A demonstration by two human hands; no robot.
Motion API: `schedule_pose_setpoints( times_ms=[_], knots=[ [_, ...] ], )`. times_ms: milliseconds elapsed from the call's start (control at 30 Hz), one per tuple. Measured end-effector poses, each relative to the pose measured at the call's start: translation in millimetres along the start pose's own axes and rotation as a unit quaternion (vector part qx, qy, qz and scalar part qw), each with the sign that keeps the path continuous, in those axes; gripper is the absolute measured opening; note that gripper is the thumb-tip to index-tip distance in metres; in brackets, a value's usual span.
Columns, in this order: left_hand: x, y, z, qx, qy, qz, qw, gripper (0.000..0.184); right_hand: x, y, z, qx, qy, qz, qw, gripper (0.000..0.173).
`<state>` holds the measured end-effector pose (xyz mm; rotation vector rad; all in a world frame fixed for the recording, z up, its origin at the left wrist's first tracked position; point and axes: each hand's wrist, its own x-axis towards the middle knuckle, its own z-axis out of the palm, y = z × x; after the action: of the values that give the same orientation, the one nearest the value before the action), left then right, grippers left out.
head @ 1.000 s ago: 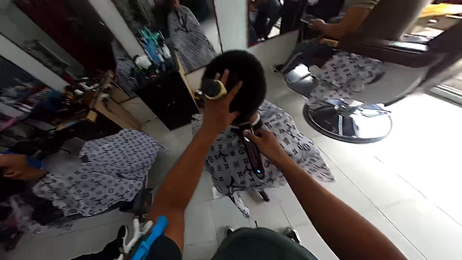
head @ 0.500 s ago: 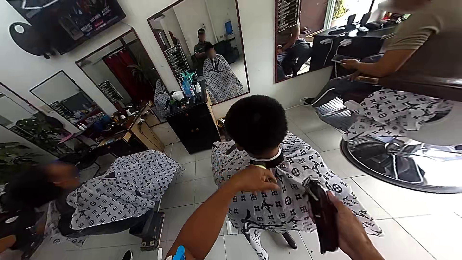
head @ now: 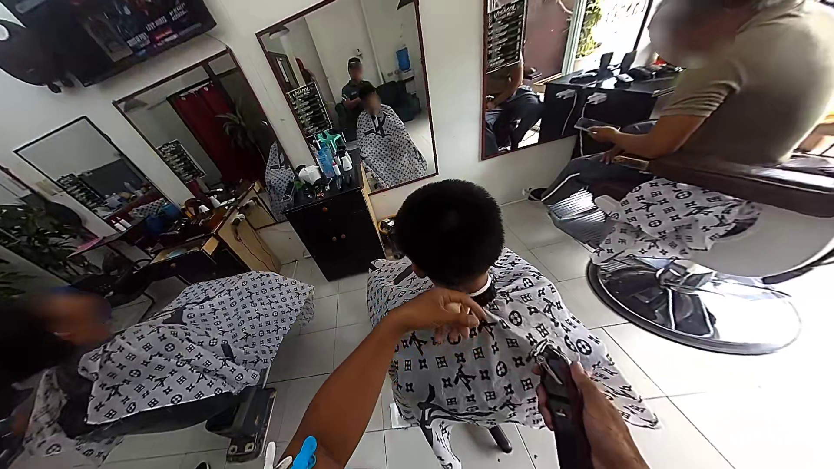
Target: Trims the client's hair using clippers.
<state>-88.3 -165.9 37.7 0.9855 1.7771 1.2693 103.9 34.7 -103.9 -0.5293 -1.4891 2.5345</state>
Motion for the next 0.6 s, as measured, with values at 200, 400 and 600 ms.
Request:
schedule_pose_setpoints(
  times_ms=[200,400,600],
  knots=[
    [-8,-15,-6,-0.005,0.026,0.037,0.999,0.024,9,8,11,0.035,-0.011,-0.053,0.998,0.049],
    [0,-13,-17,0.11,-0.011,0.002,0.994,0.03,3,-3,26,-0.083,0.015,-0.04,0.996,0.045],
    [-11,-11,-44,0.103,-0.019,0.046,0.993,0.023,-2,4,33,-0.13,0.042,-0.035,0.99,0.046]
  ],
)
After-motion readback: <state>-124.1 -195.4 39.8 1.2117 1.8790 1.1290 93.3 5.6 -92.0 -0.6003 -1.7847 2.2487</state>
